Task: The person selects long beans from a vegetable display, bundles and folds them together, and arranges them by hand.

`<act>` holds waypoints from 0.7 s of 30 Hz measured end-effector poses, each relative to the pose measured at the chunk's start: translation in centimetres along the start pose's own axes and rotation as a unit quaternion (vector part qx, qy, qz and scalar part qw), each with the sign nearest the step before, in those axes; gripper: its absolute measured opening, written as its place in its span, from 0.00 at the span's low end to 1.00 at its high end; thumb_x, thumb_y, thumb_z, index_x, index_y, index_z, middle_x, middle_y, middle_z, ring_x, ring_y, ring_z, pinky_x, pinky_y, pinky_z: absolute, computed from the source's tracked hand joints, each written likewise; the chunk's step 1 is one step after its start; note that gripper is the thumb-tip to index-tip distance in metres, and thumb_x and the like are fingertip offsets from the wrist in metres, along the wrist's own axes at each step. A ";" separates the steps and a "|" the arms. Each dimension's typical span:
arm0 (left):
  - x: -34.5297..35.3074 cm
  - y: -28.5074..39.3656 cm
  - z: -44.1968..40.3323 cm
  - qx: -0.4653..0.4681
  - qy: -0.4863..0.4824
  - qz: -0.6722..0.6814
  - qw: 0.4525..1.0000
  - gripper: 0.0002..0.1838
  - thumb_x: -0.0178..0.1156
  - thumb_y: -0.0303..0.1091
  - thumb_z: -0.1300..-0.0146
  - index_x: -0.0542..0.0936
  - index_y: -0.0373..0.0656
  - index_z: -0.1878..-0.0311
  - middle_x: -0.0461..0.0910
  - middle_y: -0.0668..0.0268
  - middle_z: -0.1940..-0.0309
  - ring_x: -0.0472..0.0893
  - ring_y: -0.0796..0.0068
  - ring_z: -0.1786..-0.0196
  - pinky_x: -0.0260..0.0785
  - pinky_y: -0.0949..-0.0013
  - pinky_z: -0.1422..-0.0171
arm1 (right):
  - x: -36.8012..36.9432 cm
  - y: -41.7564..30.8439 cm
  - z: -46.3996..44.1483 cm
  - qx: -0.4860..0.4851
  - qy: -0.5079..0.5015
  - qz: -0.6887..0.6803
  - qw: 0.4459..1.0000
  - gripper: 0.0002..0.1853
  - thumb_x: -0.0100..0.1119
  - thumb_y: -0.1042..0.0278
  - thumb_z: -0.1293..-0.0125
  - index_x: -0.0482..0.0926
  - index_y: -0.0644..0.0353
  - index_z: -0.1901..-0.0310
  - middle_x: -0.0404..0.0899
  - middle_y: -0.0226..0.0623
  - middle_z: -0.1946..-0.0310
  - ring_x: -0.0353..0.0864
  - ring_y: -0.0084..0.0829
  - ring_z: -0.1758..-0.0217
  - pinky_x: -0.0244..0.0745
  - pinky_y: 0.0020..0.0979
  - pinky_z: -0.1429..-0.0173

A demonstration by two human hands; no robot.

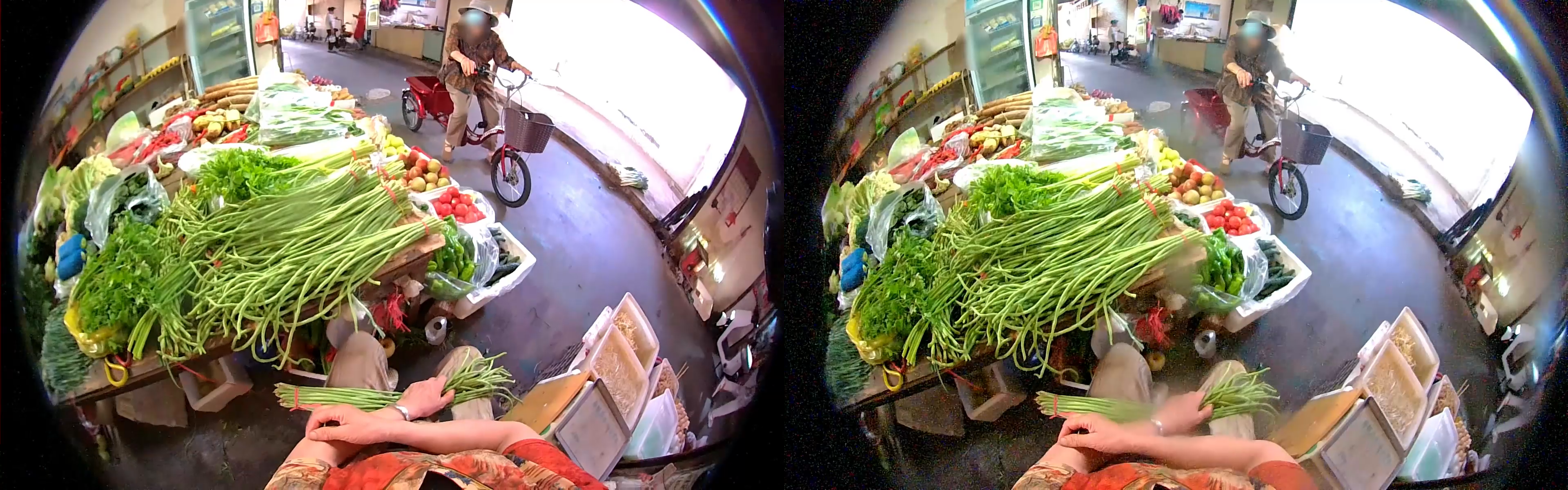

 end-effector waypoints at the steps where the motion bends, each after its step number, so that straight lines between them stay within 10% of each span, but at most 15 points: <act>1: -0.2 0.2 0.1 0.002 0.003 0.007 1.000 0.26 0.51 0.54 0.31 0.73 0.36 0.51 0.80 0.43 0.55 0.80 0.41 0.51 0.72 0.46 0.46 | 0.0 -0.2 0.0 0.001 -0.001 -0.011 1.000 0.11 0.59 0.63 0.28 0.81 0.63 0.56 0.81 0.31 0.58 0.76 0.25 0.50 0.69 0.29 0.42; 21: 0.7 0.2 -0.4 0.023 0.016 -0.018 0.999 0.22 0.52 0.51 0.32 0.72 0.37 0.55 0.80 0.42 0.60 0.78 0.38 0.54 0.70 0.43 0.51 | 0.7 0.6 -0.5 -0.039 0.065 -0.003 0.997 0.12 0.62 0.61 0.32 0.84 0.63 0.59 0.85 0.36 0.62 0.81 0.27 0.57 0.75 0.31 0.50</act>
Point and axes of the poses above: each hand's wrist, its own z-axis away from the middle knuckle, its own x-axis out of the palm, y = z × x, the point moved 3 cm from there along -z, towards the middle knuckle
